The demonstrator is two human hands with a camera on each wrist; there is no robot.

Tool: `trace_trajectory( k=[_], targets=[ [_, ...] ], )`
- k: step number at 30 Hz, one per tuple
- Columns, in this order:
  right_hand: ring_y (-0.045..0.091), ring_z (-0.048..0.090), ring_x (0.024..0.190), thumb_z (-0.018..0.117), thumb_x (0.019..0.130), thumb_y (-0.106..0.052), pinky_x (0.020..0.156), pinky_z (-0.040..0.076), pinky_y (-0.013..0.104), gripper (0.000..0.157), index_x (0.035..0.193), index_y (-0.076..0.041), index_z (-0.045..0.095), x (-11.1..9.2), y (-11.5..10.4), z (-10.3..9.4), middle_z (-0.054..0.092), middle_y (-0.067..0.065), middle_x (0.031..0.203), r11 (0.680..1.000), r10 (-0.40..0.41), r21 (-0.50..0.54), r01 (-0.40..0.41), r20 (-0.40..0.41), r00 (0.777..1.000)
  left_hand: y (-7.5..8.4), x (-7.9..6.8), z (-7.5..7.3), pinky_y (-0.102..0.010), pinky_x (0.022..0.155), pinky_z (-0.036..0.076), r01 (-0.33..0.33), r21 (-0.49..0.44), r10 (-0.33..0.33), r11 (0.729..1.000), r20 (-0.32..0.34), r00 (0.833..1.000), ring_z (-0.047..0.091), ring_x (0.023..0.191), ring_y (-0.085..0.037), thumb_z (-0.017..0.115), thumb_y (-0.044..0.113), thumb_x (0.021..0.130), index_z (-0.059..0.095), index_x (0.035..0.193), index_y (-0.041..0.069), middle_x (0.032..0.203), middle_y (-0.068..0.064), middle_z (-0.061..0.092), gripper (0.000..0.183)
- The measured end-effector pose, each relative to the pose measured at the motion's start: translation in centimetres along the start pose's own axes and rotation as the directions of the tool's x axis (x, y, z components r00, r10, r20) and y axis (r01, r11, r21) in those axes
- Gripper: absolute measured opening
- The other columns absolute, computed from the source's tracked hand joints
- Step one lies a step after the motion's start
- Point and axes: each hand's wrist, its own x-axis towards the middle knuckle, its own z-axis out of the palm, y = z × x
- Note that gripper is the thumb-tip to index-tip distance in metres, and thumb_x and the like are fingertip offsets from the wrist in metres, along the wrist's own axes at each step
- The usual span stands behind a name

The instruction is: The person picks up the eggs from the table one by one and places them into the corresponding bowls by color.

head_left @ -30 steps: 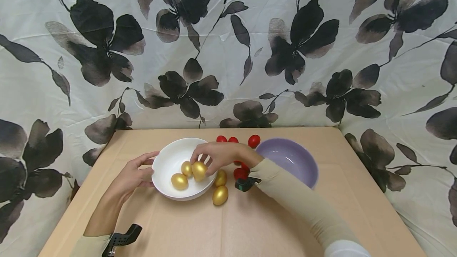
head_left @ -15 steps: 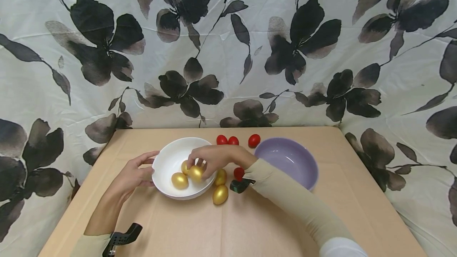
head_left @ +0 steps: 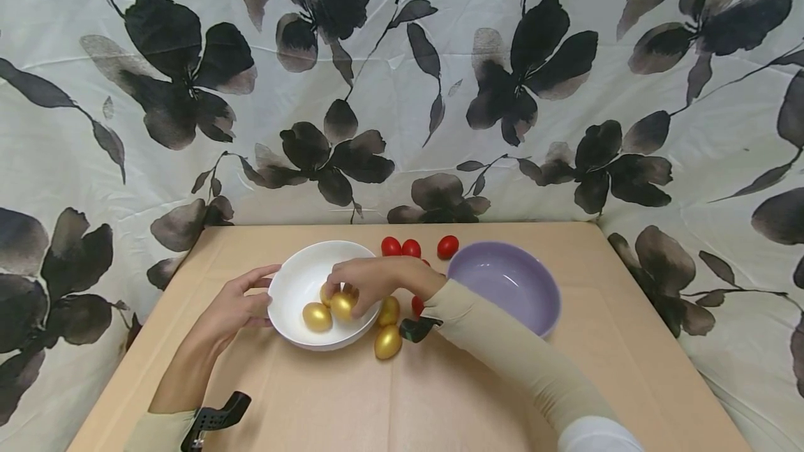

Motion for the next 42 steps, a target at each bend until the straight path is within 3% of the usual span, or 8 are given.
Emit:
trace_trajectory(
  k=[13,27,33,42],
  targets=[
    [0.01,0.052,0.098,0.079,0.084,-0.009,0.084,0.047,0.015,0.043,0.124,-0.017,0.066,0.8,-0.4,0.3,0.06,-0.007,0.112,0.995,-0.007,-0.096,0.008,0.008,1.0,-0.2,0.1,-0.1,-0.044,0.073,0.063,0.005,-0.001,-0.005,1.0,0.002,1.0,0.067,0.099,-0.028,0.053,-0.003,0.094,0.034,0.157,0.003,0.144,-0.033,0.041,0.066],
    [0.007,0.052,0.105,0.083,0.083,-0.016,0.092,0.044,0.015,0.04,0.119,-0.02,0.066,1.5,-1.6,1.3,0.059,-0.009,0.112,0.974,0.018,-0.226,-0.01,0.035,0.999,-0.1,0.1,-0.1,-0.042,0.073,0.063,0.006,0.0,-0.006,1.0,0.008,1.0,0.066,0.1,-0.029,0.053,-0.002,0.094,0.034,0.157,0.004,0.143,-0.032,0.04,0.066],
    [0.009,0.051,0.106,0.08,0.085,-0.012,0.091,0.044,0.012,0.037,0.12,-0.019,0.067,1.3,-1.5,1.3,0.06,-0.007,0.113,0.982,0.027,-0.186,-0.019,0.043,0.999,-0.1,0.0,-0.1,-0.043,0.074,0.063,0.008,0.0,-0.008,1.0,0.006,1.0,0.066,0.101,-0.03,0.053,-0.002,0.094,0.033,0.157,0.003,0.144,-0.033,0.04,0.066],
    [0.015,0.061,0.111,0.078,0.089,-0.012,0.098,0.047,0.015,0.035,0.123,-0.014,0.07,-0.9,-1.8,0.0,0.065,0.001,0.12,0.997,0.004,-0.08,-0.006,-0.032,0.999,0.0,0.0,0.1,-0.043,0.074,0.063,0.006,0.003,-0.006,1.0,0.004,1.0,0.067,0.101,-0.03,0.052,-0.003,0.094,0.034,0.156,0.003,0.143,-0.033,0.04,0.066]
  ],
)
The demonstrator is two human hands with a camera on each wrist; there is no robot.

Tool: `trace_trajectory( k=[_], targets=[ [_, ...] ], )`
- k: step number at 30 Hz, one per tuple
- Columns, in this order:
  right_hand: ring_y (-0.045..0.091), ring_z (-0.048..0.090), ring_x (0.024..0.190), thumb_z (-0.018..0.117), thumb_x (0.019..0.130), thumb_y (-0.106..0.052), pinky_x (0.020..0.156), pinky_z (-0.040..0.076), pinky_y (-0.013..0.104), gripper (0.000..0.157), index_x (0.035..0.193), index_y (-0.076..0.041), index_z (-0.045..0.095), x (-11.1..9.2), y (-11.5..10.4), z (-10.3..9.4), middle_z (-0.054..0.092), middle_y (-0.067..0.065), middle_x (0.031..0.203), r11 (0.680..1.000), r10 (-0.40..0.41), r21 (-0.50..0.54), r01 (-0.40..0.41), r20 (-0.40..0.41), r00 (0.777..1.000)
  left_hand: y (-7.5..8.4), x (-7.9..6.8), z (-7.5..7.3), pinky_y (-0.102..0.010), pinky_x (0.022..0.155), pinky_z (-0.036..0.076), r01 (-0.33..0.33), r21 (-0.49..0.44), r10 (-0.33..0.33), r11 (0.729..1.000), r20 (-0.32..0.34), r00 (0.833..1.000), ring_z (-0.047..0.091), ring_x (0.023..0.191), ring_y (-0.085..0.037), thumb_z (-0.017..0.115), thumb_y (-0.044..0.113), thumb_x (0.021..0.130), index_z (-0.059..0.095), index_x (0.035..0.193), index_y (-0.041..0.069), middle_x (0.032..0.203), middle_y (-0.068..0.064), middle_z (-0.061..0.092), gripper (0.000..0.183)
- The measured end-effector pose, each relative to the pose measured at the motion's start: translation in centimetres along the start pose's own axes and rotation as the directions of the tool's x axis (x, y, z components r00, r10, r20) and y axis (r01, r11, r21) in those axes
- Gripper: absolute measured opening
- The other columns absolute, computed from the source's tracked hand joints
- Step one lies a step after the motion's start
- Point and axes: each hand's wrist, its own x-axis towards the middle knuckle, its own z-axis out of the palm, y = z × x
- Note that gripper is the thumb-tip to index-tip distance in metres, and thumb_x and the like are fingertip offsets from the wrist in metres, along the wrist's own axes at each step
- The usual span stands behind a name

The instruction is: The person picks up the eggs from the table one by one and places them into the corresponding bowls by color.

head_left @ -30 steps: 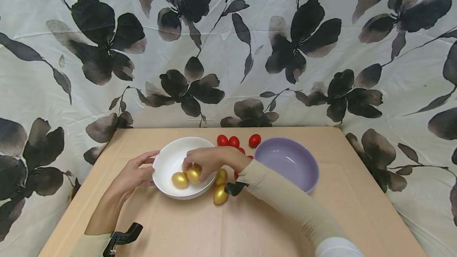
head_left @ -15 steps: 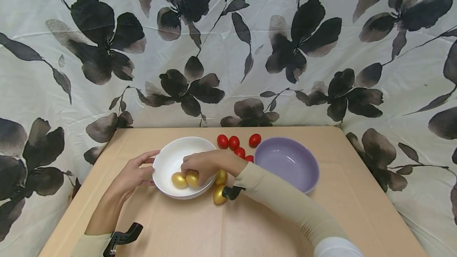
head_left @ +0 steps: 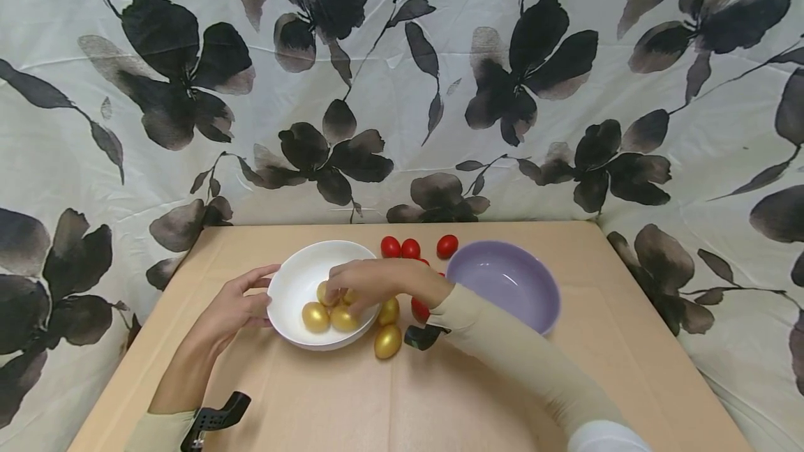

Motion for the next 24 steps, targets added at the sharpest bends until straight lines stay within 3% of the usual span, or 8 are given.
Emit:
trace_trajectory(
  k=[8,16,24],
  targets=[
    [0.015,0.062,0.115,0.076,0.091,-0.011,0.099,0.053,0.027,0.037,0.128,-0.013,0.069,-2.5,0.8,-0.6,0.065,0.005,0.126,0.998,-0.021,0.051,0.025,-0.07,0.997,-0.2,0.1,0.0,-0.043,0.073,0.063,0.001,0.001,-0.001,1.0,-0.002,1.0,0.067,0.1,-0.03,0.053,-0.004,0.093,0.034,0.157,0.003,0.143,-0.033,0.04,0.066],
    [0.017,0.063,0.116,0.076,0.091,-0.013,0.097,0.053,0.022,0.036,0.127,-0.013,0.068,-4.8,1.3,-0.8,0.066,0.002,0.124,0.994,0.006,0.105,0.006,-0.105,0.994,-0.2,0.0,0.0,-0.042,0.072,0.063,0.01,0.013,-0.01,1.0,-0.007,1.0,0.068,0.099,-0.03,0.053,-0.002,0.094,0.034,0.157,0.003,0.143,-0.033,0.041,0.065],
    [0.019,0.064,0.115,0.073,0.092,-0.011,0.099,0.054,0.029,0.033,0.124,-0.012,0.069,-6.6,1.7,-0.6,0.066,-0.005,0.117,0.989,0.029,0.146,-0.01,-0.126,0.992,-0.1,0.1,0.0,-0.042,0.073,0.063,0.013,0.01,-0.013,1.0,-0.001,1.0,0.067,0.1,-0.03,0.054,-0.001,0.095,0.034,0.157,0.003,0.143,-0.033,0.04,0.066]
  ],
)
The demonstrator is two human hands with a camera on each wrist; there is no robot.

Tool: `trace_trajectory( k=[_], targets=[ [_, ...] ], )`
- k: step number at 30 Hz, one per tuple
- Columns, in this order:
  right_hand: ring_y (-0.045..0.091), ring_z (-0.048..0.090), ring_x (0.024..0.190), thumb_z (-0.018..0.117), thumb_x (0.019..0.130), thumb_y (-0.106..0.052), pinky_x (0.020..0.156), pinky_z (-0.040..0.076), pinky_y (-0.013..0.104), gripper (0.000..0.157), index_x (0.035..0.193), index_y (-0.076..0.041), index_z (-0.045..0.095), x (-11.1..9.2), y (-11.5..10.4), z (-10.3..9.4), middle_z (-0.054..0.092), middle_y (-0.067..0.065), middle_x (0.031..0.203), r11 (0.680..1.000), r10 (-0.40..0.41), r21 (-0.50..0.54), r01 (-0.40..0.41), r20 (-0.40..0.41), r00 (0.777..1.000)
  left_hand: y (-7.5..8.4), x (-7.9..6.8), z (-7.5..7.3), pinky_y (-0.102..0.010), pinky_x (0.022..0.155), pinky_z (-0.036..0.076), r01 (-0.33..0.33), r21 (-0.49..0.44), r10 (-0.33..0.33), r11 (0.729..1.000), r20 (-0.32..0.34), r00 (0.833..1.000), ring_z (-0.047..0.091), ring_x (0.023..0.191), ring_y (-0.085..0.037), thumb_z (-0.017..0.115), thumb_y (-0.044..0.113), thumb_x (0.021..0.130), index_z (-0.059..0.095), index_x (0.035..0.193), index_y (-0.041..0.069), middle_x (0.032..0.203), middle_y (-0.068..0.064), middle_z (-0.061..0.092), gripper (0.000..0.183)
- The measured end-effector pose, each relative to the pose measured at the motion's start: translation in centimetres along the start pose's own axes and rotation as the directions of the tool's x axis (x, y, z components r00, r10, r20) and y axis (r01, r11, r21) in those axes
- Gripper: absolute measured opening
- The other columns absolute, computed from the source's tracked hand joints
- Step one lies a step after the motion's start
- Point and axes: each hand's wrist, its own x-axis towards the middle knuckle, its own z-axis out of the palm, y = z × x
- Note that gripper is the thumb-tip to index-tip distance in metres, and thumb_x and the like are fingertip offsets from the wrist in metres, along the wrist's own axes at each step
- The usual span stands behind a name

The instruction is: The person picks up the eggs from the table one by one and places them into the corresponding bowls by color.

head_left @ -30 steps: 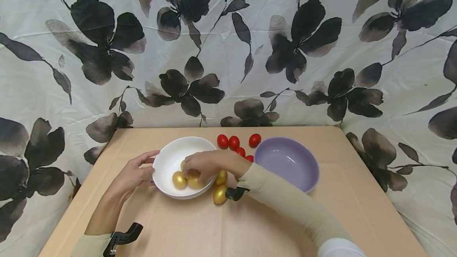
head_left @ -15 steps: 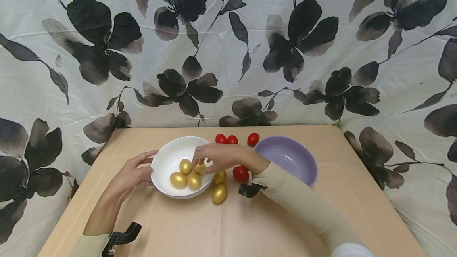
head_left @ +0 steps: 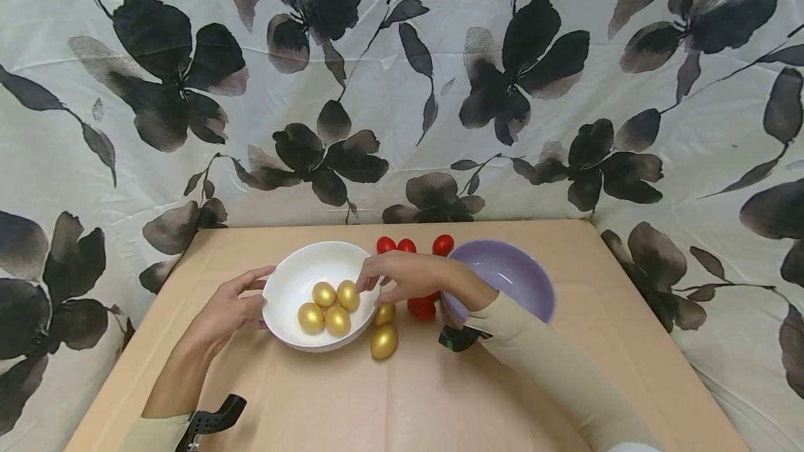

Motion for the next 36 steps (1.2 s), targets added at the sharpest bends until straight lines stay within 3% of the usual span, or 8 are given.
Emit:
trace_trajectory(
  k=[6,12,15,19,27,36],
  targets=[
    [0.006,0.063,0.11,0.074,0.091,-0.012,0.098,0.054,0.026,0.031,0.121,-0.016,0.069,-0.9,0.7,0.5,0.066,-0.01,0.116,0.999,0.037,0.01,-0.036,-0.019,0.999,-0.1,0.1,0.0,-0.043,0.074,0.063,0.008,-0.004,-0.008,1.0,0.004,1.0,0.067,0.102,-0.031,0.055,0.0,0.096,0.032,0.158,0.004,0.145,-0.033,0.039,0.065],
    [0.006,0.065,0.108,0.077,0.09,-0.015,0.097,0.055,0.028,0.031,0.12,-0.018,0.07,-1.6,1.1,0.7,0.069,-0.008,0.115,0.997,0.066,0.03,-0.065,-0.05,0.997,-0.2,0.1,-0.1,-0.044,0.074,0.063,0.0,-0.008,0.0,1.0,0.002,1.0,0.066,0.102,-0.031,0.054,-0.001,0.095,0.033,0.157,0.003,0.143,-0.033,0.039,0.065],
    [0.011,0.067,0.107,0.075,0.09,-0.012,0.096,0.056,0.031,0.029,0.119,-0.014,0.07,-2.0,1.3,0.9,0.071,-0.001,0.116,0.994,0.092,0.061,-0.088,-0.065,0.994,-0.2,0.1,-0.1,-0.044,0.074,0.063,-0.002,-0.009,0.002,1.0,0.003,1.0,0.067,0.102,-0.031,0.055,-0.001,0.095,0.033,0.157,0.003,0.143,-0.032,0.04,0.066],
    [0.021,0.069,0.108,0.075,0.088,-0.011,0.09,0.058,0.026,0.031,0.119,-0.01,0.069,-2.3,1.4,1.3,0.071,0.004,0.116,0.984,0.153,0.106,-0.143,-0.092,0.984,-0.2,0.0,-0.1,-0.043,0.074,0.063,-0.004,-0.007,0.004,1.0,0.003,1.0,0.067,0.101,-0.03,0.054,-0.001,0.095,0.033,0.157,0.003,0.143,-0.033,0.04,0.066],
    [0.021,0.071,0.103,0.075,0.087,-0.009,0.082,0.058,0.02,0.029,0.115,-0.007,0.069,-2.4,1.7,2.3,0.071,0.004,0.111,0.963,0.248,0.149,-0.224,-0.163,0.955,-0.1,0.0,-0.1,-0.043,0.074,0.063,-0.01,-0.006,0.01,1.0,0.001,1.0,0.067,0.101,-0.03,0.053,-0.001,0.095,0.033,0.157,0.003,0.144,-0.033,0.04,0.065],
    [0.027,0.069,0.107,0.081,0.084,-0.012,0.084,0.059,0.026,0.036,0.119,-0.007,0.072,-1.7,2.2,3.9,0.072,0.005,0.115,0.95,0.309,0.101,-0.294,-0.207,0.928,0.0,-0.1,-0.1,-0.043,0.074,0.063,-0.018,0.001,0.018,1.0,0.0,1.0,0.067,0.102,-0.031,0.052,-0.001,0.095,0.034,0.157,0.004,0.143,-0.033,0.04,0.064]
  ],
)
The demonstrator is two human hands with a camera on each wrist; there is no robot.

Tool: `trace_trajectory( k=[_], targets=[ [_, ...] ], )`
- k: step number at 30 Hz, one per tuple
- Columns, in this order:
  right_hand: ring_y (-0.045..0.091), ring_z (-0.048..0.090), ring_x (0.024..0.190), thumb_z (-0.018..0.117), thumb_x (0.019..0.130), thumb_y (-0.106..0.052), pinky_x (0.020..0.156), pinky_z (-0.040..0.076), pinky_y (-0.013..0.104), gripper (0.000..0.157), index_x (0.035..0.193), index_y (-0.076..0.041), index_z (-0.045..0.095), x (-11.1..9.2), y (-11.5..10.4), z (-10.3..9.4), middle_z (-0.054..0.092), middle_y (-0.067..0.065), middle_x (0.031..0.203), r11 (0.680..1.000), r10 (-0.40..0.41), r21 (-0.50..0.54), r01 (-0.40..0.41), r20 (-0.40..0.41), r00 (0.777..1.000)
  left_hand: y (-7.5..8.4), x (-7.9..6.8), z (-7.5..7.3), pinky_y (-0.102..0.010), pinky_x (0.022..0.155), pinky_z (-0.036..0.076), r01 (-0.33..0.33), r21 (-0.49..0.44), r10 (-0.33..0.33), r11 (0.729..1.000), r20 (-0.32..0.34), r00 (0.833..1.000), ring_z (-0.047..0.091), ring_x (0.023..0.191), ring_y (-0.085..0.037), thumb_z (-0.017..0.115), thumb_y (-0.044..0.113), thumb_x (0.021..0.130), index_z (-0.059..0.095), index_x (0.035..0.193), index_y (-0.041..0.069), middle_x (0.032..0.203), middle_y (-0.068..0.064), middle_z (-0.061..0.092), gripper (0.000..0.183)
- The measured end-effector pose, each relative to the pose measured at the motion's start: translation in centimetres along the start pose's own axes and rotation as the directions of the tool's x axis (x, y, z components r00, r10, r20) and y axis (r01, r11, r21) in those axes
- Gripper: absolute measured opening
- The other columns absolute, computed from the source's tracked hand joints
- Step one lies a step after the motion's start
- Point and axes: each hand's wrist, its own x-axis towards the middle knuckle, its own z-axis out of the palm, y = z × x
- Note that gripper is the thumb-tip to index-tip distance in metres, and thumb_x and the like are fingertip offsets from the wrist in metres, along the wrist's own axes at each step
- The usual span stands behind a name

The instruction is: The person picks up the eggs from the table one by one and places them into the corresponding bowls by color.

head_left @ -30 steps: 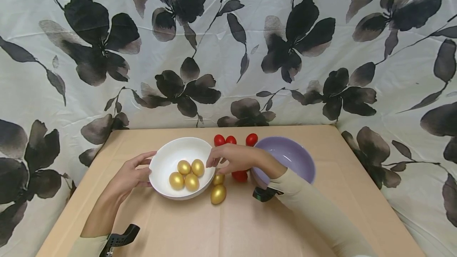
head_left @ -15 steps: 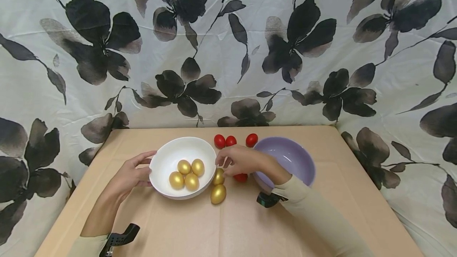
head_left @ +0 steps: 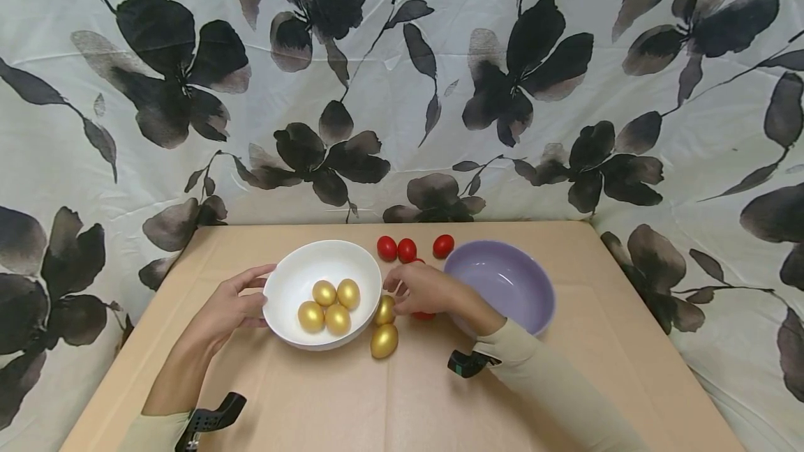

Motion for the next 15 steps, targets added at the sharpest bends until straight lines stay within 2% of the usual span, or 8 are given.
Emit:
trace_trajectory(
  k=[3,6,9,12,15],
  targets=[
    [0.023,0.069,0.106,0.081,0.084,-0.015,0.087,0.058,0.028,0.035,0.117,-0.009,0.074,0.5,0.2,0.6,0.074,0.003,0.113,0.997,0.024,-0.079,-0.025,-0.023,0.999,0.1,-0.1,0.0,-0.044,0.074,0.063,0.003,0.008,-0.003,1.0,-0.003,1.0,0.067,0.102,-0.032,0.052,-0.001,0.095,0.035,0.156,0.005,0.143,-0.032,0.041,0.064],
    [0.017,0.067,0.098,0.083,0.083,-0.022,0.086,0.057,0.027,0.033,0.114,-0.012,0.076,0.9,0.3,1.2,0.075,-0.001,0.106,0.988,0.033,-0.148,-0.037,-0.035,0.999,0.2,-0.1,-0.1,-0.044,0.074,0.063,0.007,0.012,-0.007,1.0,-0.007,1.0,0.067,0.101,-0.032,0.052,-0.001,0.095,0.037,0.156,0.005,0.142,-0.032,0.041,0.063],
    [0.013,0.061,0.084,0.087,0.08,-0.03,0.074,0.054,0.022,0.034,0.11,-0.016,0.078,1.3,0.4,1.9,0.072,-0.006,0.09,0.984,0.045,-0.172,-0.05,-0.034,0.998,0.1,0.0,0.0,-0.044,0.075,0.063,0.001,0.008,-0.001,1.0,-0.003,1.0,0.067,0.102,-0.031,0.052,-0.001,0.094,0.036,0.156,0.004,0.143,-0.032,0.041,0.064],
    [0.012,0.054,0.074,0.088,0.078,-0.034,0.061,0.048,0.021,0.033,0.104,-0.017,0.078,1.6,0.4,2.4,0.064,-0.007,0.074,0.981,0.043,-0.185,-0.049,-0.035,0.998,0.1,0.0,0.0,-0.043,0.075,0.063,0.002,0.003,-0.002,1.0,-0.003,1.0,0.067,0.102,-0.031,0.052,-0.001,0.094,0.035,0.156,0.004,0.144,-0.032,0.04,0.064],
    [0.012,0.051,0.07,0.089,0.077,-0.035,0.055,0.044,0.022,0.032,0.101,-0.018,0.076,1.8,0.5,2.6,0.058,-0.007,0.068,0.976,0.034,-0.215,-0.041,-0.037,0.999,0.1,0.1,-0.1,-0.043,0.075,0.063,0.006,0.006,-0.006,1.0,-0.004,1.0,0.067,0.103,-0.031,0.052,-0.001,0.094,0.035,0.156,0.004,0.144,-0.032,0.04,0.065]
  ],
)
